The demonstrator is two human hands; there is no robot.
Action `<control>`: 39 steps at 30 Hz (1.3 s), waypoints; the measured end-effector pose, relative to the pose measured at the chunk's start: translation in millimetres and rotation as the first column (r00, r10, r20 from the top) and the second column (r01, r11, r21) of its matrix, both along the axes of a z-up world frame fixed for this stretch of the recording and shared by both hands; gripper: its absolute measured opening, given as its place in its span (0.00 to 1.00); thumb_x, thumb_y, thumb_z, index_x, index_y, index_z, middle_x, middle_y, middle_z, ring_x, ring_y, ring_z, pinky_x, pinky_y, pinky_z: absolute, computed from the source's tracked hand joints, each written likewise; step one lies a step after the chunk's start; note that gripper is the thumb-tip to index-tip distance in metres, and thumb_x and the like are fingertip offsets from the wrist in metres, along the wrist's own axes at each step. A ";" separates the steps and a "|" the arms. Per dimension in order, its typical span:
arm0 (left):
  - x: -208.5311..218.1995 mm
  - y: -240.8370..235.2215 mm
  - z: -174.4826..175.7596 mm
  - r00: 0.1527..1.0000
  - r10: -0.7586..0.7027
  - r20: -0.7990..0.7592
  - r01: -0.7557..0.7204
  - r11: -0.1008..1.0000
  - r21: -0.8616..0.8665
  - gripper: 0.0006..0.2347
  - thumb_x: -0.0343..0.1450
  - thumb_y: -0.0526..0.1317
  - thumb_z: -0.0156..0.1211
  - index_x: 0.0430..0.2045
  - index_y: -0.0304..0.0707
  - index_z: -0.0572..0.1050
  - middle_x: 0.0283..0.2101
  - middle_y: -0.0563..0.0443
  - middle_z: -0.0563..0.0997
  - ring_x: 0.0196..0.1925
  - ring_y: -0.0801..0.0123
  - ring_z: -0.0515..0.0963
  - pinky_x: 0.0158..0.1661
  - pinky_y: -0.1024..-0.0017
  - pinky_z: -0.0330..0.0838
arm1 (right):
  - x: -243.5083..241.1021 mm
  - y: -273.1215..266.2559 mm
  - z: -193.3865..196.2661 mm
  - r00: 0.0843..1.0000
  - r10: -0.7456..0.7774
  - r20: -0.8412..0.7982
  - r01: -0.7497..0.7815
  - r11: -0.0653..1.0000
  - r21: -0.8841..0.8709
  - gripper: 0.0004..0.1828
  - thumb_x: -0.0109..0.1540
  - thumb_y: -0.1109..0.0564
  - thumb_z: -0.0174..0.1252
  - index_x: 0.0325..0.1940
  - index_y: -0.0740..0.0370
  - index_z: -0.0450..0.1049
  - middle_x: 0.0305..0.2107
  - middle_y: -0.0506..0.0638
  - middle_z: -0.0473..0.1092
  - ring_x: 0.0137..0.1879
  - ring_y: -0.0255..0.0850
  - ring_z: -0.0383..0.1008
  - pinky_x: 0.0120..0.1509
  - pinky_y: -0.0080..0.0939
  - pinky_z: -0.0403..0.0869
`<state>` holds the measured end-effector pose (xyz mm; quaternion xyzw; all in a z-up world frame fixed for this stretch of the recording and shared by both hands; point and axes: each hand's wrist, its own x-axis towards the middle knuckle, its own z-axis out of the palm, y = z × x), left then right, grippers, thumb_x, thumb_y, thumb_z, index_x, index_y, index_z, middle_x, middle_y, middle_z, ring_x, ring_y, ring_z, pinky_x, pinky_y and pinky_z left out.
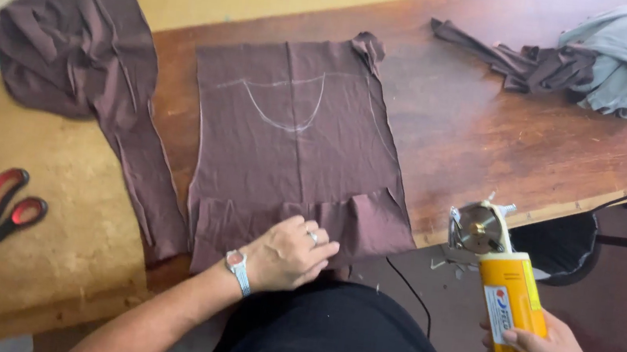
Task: A worker in a sewing factory cuts out garment patterns from brown fabric using an electric rotary cutter and scissors, then organizes and folds the resulting pieces.
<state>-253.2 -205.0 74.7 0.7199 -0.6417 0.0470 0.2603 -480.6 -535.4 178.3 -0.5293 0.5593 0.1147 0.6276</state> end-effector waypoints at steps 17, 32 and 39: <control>99.0 -141.7 -82.7 0.954 0.298 0.019 -0.296 0.935 0.198 0.32 0.69 0.66 0.56 0.65 0.52 0.68 0.70 0.51 0.67 0.74 0.51 0.58 0.69 0.36 0.42 | 135.2 -112.9 -50.9 0.279 0.852 -0.443 -0.944 0.159 -0.289 0.21 0.47 0.48 0.69 0.37 0.60 0.73 0.27 0.50 0.73 0.32 0.43 0.67 0.39 0.41 0.65; 117.4 -139.9 -67.0 0.951 0.291 -0.102 -0.252 0.924 0.288 0.49 0.60 0.73 0.64 0.72 0.47 0.52 0.70 0.54 0.68 0.77 0.53 0.52 0.71 0.38 0.31 | 170.4 -114.0 -52.9 0.233 0.868 -0.438 -0.961 0.137 -0.239 0.25 0.47 0.47 0.67 0.43 0.61 0.76 0.34 0.52 0.79 0.36 0.42 0.74 0.39 0.41 0.71; 119.3 -140.2 -70.3 0.949 0.286 -0.133 -0.241 0.929 0.280 0.52 0.58 0.71 0.69 0.72 0.45 0.50 0.68 0.52 0.71 0.77 0.53 0.53 0.71 0.39 0.30 | 183.7 -101.2 -47.1 0.247 0.872 -0.422 -0.961 0.165 -0.222 0.25 0.47 0.50 0.67 0.45 0.62 0.77 0.37 0.52 0.81 0.37 0.43 0.77 0.40 0.42 0.74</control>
